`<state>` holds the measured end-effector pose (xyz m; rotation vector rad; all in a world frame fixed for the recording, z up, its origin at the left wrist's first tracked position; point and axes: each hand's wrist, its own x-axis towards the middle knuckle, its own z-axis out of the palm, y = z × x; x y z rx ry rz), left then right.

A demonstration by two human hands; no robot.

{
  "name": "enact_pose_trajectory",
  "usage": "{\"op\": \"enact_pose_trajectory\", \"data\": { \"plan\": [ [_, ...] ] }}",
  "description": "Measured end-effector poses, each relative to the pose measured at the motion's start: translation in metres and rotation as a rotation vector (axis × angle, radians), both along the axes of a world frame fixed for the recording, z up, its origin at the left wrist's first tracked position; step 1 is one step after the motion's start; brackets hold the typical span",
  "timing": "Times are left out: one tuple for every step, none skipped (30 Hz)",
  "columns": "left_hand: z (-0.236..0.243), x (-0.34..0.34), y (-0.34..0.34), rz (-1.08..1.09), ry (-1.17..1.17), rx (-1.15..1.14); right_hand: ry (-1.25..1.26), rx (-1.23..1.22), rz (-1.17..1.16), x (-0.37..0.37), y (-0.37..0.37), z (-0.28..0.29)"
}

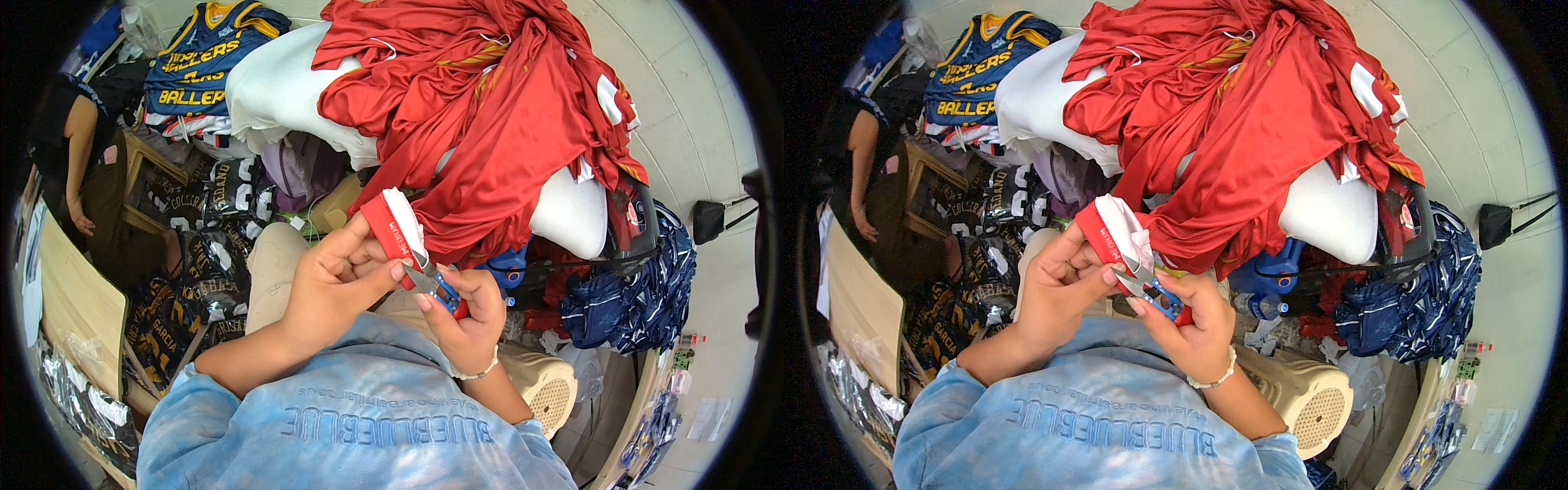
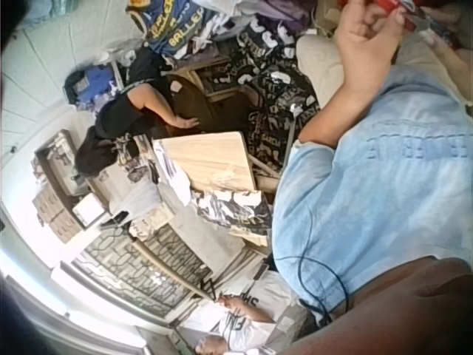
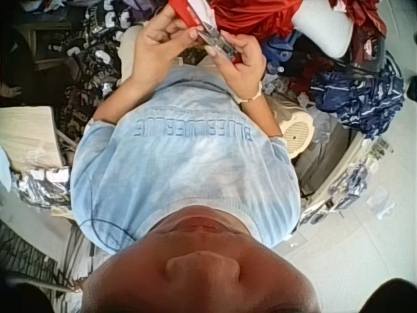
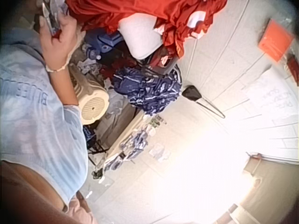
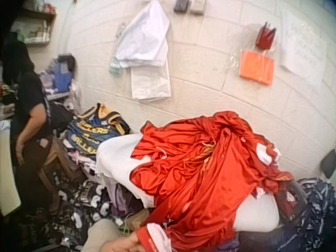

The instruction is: The person uses scissors to trim the white hem of a red jersey draped over a mannequin. They repeatedly cut small sections of the hem, adjust the fabric, and continue trimming along the edge.

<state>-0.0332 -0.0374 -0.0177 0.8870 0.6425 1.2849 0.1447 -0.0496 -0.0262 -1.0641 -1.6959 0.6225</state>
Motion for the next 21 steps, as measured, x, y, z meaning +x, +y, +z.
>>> {"op": "enact_pose_trajectory", "data": {
  "plan": [
    [0.0002,0.0002,-0.0003,-0.001,0.000,0.000,0.013,-0.005,0.002,-0.0005,0.0004,0.0007],
    [0.0005,0.0003,-0.0006,-0.001,-0.001,0.001,0.016,-0.007,0.003,-0.0008,0.0008,0.0014],
    [0.0006,0.0003,-0.0006,-0.002,-0.001,0.001,0.019,-0.008,0.004,-0.0010,0.0011,0.0020],
    [0.0007,0.0002,-0.0005,-0.005,0.007,0.019,0.021,-0.010,0.005,-0.0009,0.0012,0.0025],
    [0.0007,-0.0001,-0.0003,-0.008,0.015,0.035,0.007,-0.004,0.004,-0.0005,0.0013,0.0030],
    [0.0005,-0.0002,-0.0001,-0.008,0.019,0.051,-0.008,0.001,0.002,0.0002,0.0013,0.0034],
    [0.0002,0.0003,0.0000,-0.002,0.032,0.059,-0.023,0.007,0.001,0.0006,0.0012,0.0036],
    [-0.0002,0.0011,0.0001,0.006,0.041,0.065,-0.033,-0.006,-0.004,0.0009,0.0008,0.0037],
    [-0.0006,0.0016,0.0002,0.014,0.050,0.072,-0.043,-0.020,-0.009,0.0008,0.0005,0.0037],
    [-0.0010,0.0017,0.0005,0.014,0.054,0.071,-0.058,-0.039,-0.019,0.0004,0.0001,0.0035],
    [-0.0013,0.0017,0.0011,0.014,0.059,0.071,0.046,-0.140,0.015,-0.0004,-0.0003,0.0032],
    [-0.0015,0.0017,0.0014,0.014,0.065,0.067,0.147,-0.246,0.045,-0.0017,-0.0005,0.0028],
    [-0.0016,0.0021,0.0012,0.012,0.067,0.065,0.258,-0.327,0.079,-0.0032,-0.0008,0.0024],
    [-0.0015,0.0028,0.0006,0.011,0.069,0.058,0.367,-0.396,0.124,-0.0046,-0.0001,0.0018],
    [-0.0014,0.0034,0.0000,0.010,0.072,0.051,0.486,-0.441,0.174,-0.0058,0.0009,0.0011],
    [-0.0012,0.0037,-0.0003,-0.010,0.040,0.039,0.589,-0.508,0.203,-0.0066,0.0014,0.0006],
    [-0.0011,0.0044,-0.0003,-0.029,0.008,0.026,0.502,-0.491,0.198,-0.0072,0.0008,0.0002],
    [-0.0010,0.0050,0.0002,-0.051,-0.024,0.014,0.480,-0.487,0.187,-0.0065,0.0019,-0.0002],
    [-0.0012,0.0057,0.0011,-0.007,-0.024,0.002,0.422,-0.497,0.174,-0.0057,0.0027,-0.0008],
    [-0.0015,0.0064,0.0029,0.035,-0.024,-0.009,0.370,-0.489,0.156,-0.0045,0.0032,-0.0015],
    [-0.0019,0.0067,0.0046,0.079,-0.023,-0.021,0.368,-0.500,0.173,-0.0030,0.0030,-0.0020]
  ]
}}
